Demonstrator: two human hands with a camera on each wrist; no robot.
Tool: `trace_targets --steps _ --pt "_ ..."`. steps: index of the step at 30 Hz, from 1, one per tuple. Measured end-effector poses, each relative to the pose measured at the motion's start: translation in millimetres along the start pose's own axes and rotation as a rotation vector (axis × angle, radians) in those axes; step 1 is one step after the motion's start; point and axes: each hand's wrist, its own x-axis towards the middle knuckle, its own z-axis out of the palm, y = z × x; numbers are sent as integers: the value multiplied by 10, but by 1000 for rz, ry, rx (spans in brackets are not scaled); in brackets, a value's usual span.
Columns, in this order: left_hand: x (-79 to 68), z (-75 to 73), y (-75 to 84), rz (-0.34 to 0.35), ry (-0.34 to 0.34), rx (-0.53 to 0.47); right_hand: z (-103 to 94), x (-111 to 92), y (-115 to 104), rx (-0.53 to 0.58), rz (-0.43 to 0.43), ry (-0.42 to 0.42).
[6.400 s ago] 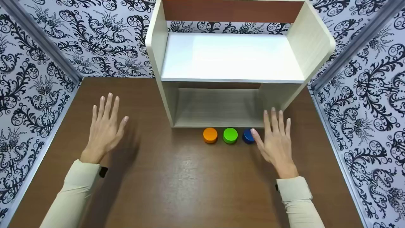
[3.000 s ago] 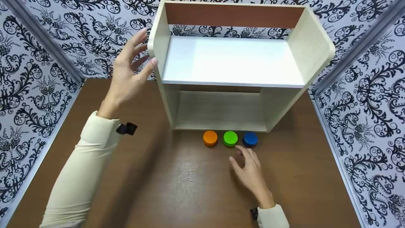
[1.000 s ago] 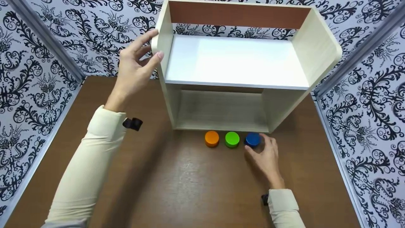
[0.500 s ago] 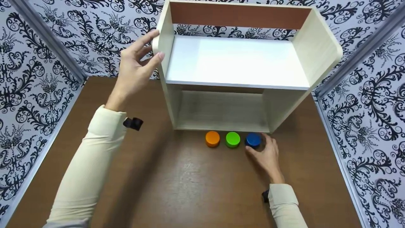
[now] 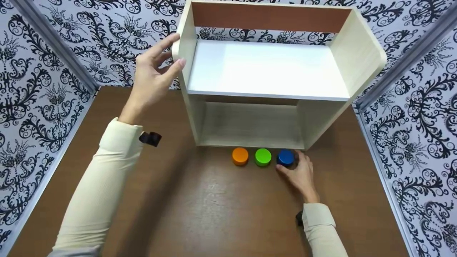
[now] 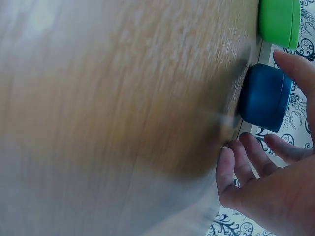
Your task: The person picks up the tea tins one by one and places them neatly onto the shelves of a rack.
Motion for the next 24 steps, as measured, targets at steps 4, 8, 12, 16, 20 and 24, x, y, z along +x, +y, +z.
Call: trace_targets --steps 4,8,12,16,20,24 --pt "4 -3 -1 0 -2 -4 5 16 10 -10 7 -16" --pt "-1 -7 -4 2 -3 -12 15 31 16 -12 8 -25" --pt "0 -12 -10 1 -4 -13 32 47 19 -9 -5 -23" --pt "4 -16 -15 7 -2 -2 45 62 26 -10 -18 -15" --pt "7 -14 -11 5 -2 2 56 79 21 -19 -32 -6" --pt "8 -12 -3 -10 -1 -4 72 101 16 -29 -52 4"
